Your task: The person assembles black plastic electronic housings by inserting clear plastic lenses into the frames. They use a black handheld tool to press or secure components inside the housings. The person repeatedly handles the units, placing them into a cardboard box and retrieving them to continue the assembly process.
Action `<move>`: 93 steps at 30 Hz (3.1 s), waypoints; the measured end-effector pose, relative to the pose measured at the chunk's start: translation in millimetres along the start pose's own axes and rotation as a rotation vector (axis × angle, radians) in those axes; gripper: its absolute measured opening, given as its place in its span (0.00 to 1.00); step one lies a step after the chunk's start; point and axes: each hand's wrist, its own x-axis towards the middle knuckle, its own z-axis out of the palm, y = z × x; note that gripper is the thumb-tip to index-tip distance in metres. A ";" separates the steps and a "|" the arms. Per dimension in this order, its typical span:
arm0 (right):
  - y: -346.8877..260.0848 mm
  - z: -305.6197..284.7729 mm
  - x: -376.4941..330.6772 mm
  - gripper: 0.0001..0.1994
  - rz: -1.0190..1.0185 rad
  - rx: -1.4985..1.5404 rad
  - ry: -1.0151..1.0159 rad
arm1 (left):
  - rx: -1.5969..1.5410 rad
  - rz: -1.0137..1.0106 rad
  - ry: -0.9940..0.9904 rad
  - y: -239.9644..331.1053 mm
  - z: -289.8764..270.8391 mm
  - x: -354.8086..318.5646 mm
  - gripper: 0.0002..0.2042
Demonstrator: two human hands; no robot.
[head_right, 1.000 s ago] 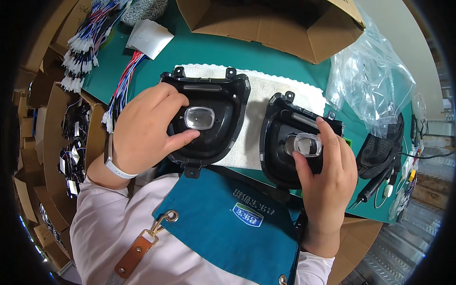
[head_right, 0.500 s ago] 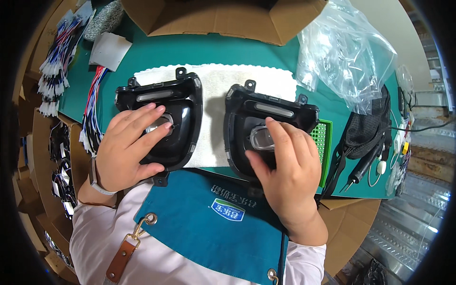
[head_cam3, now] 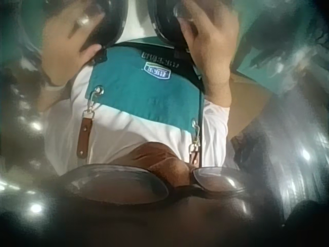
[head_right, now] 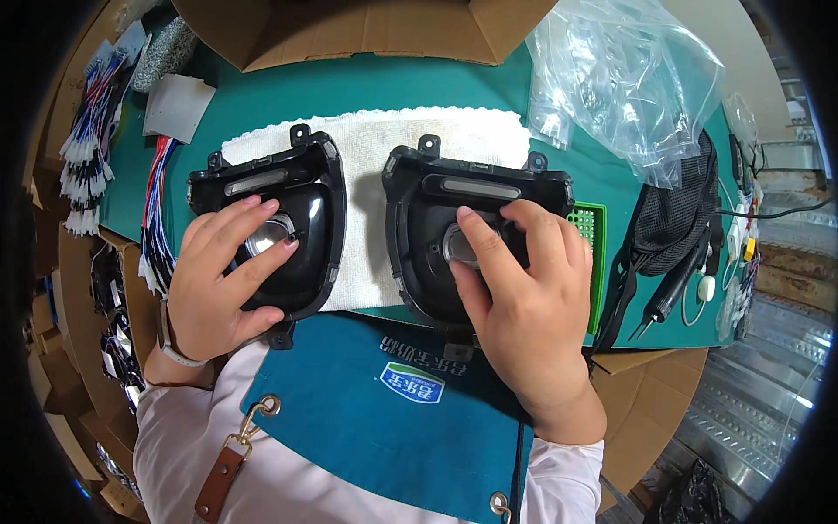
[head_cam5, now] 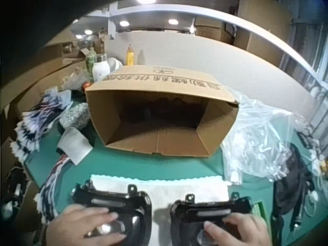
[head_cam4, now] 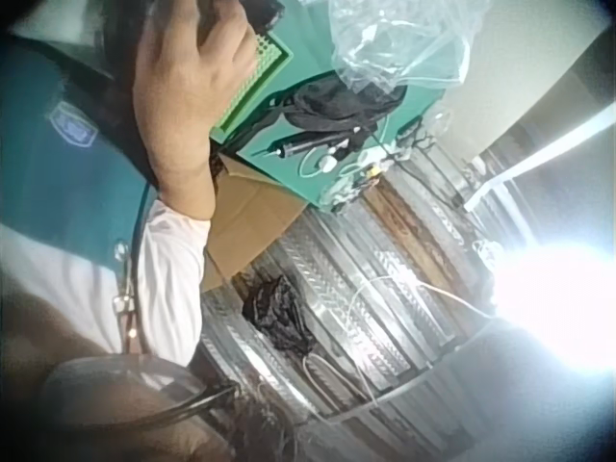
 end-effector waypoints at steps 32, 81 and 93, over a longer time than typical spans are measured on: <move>20.3 -20.6 -45.0 0.25 -0.062 0.168 -0.097 | -0.003 -0.044 0.059 -2.1 5.5 -10.1 0.27; 2.5 39.4 -51.9 0.09 -0.118 0.246 0.360 | -0.072 -0.015 0.483 -12.1 45.6 -29.8 0.18; 10.3 5.0 -44.6 0.11 -0.193 0.296 -0.058 | -0.087 -0.066 0.577 -4.4 49.3 -23.8 0.15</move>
